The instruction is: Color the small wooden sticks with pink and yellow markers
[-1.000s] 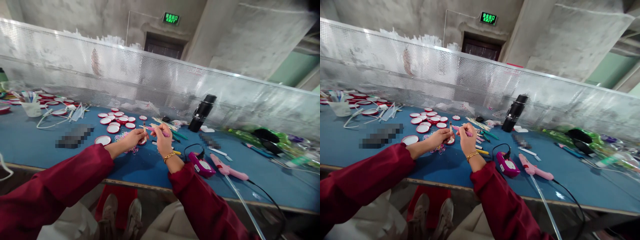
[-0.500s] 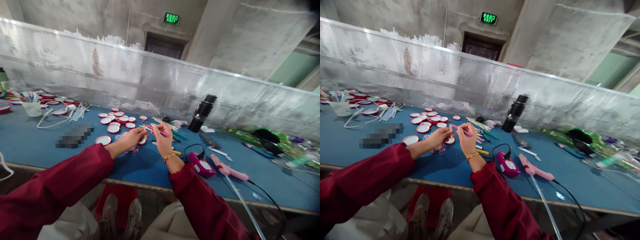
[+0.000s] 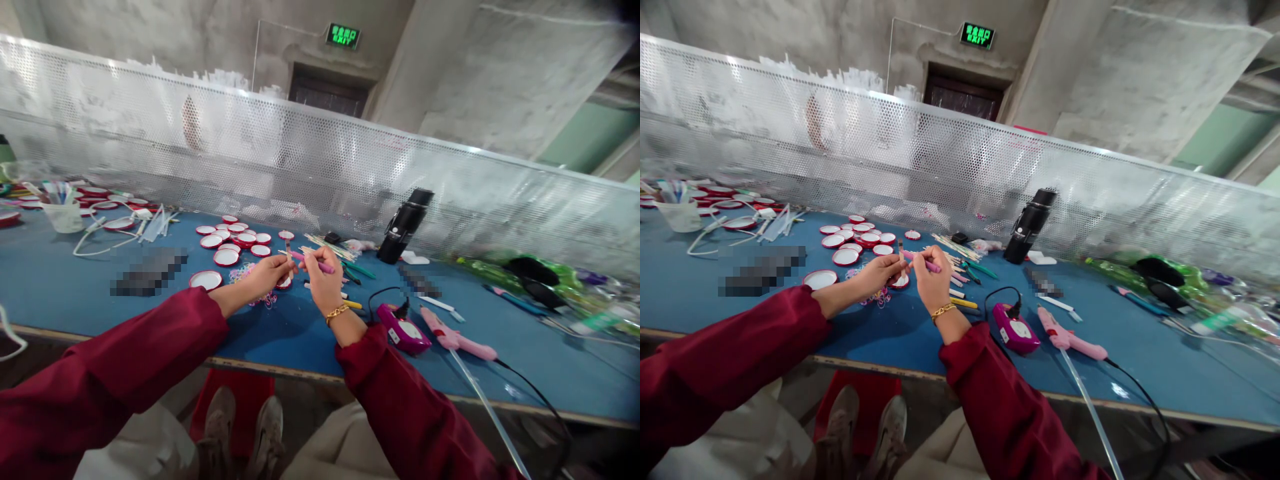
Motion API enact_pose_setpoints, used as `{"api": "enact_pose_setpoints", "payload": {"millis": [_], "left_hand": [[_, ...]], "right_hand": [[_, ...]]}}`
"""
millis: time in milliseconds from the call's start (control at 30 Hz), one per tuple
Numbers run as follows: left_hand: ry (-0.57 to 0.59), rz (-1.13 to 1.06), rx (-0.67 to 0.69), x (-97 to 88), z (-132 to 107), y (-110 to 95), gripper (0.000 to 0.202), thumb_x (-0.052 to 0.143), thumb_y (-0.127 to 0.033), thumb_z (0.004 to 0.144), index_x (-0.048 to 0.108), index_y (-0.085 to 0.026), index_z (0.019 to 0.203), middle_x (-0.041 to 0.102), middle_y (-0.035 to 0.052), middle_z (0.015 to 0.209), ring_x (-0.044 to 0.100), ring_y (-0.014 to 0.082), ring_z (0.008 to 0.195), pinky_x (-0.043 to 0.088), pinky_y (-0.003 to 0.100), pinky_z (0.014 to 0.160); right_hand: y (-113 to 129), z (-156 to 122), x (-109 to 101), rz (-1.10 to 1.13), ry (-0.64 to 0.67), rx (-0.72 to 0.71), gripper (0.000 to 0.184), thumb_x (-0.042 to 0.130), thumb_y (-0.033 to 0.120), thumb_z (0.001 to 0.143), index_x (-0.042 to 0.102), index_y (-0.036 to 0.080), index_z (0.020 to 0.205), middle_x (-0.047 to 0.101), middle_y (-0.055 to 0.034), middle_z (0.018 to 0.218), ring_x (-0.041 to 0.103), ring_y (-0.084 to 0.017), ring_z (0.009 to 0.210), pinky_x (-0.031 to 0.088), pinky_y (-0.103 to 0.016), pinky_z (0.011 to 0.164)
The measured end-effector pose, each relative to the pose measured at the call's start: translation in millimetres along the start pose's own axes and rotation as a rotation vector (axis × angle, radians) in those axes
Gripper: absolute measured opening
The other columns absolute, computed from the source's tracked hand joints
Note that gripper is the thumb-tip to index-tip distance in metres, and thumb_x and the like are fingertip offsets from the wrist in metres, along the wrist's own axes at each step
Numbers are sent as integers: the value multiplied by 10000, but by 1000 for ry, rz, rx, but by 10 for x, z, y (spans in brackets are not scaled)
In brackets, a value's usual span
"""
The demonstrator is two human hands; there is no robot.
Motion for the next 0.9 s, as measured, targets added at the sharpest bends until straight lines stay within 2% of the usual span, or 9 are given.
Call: {"api": "enact_pose_setpoints", "payload": {"millis": [233, 467, 667, 800, 900], "left_hand": [[-13, 8, -11, -12, 21, 25, 308, 505, -431, 851, 564, -140, 770, 385, -50, 513, 339, 79, 467, 251, 220, 457], [17, -8, -31, 9, -17, -28, 356, 510, -479, 836, 520, -152, 695, 411, -40, 513, 350, 80, 470, 264, 229, 473], [2, -16, -44, -5, 9, 6, 335, 528, -464, 832, 557, -140, 751, 397, -47, 524, 331, 74, 463, 244, 223, 461], [20, -73, -65, -5, -2, -6, 305, 528, -430, 840, 558, -138, 761, 439, -35, 552, 351, 73, 480, 274, 218, 481], [50, -71, -113, 4, -31, -49, 303, 520, -427, 849, 559, -138, 766, 468, -27, 571, 381, 77, 494, 301, 219, 496]], "right_hand": [[-58, 18, -31, -24, -54, 8, 192, 545, 288, 845, 516, 205, 674, 606, 29, 611, 562, -120, 576, 456, -265, 610], [-7, -7, 0, -20, -2, -1, 187, 550, 290, 846, 510, 209, 683, 615, 27, 618, 562, -125, 578, 447, -272, 608], [-72, 17, -21, -16, -74, 14, 193, 542, 310, 848, 520, 209, 685, 593, 27, 613, 541, -122, 576, 455, -275, 621], [-134, 42, -16, 53, -105, 30, 152, 547, 340, 853, 545, 207, 779, 624, 13, 693, 574, -127, 643, 469, -274, 662], [-178, 61, -7, 63, -73, 42, 176, 577, 373, 838, 596, 203, 879, 650, -8, 787, 598, -132, 711, 483, -282, 708]]}}
Point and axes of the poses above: each hand's wrist, its own z-axis towards the middle knuckle, its own x-axis out of the palm, y = z × x, the point moved 1 cm from there along z, towards the middle knuckle
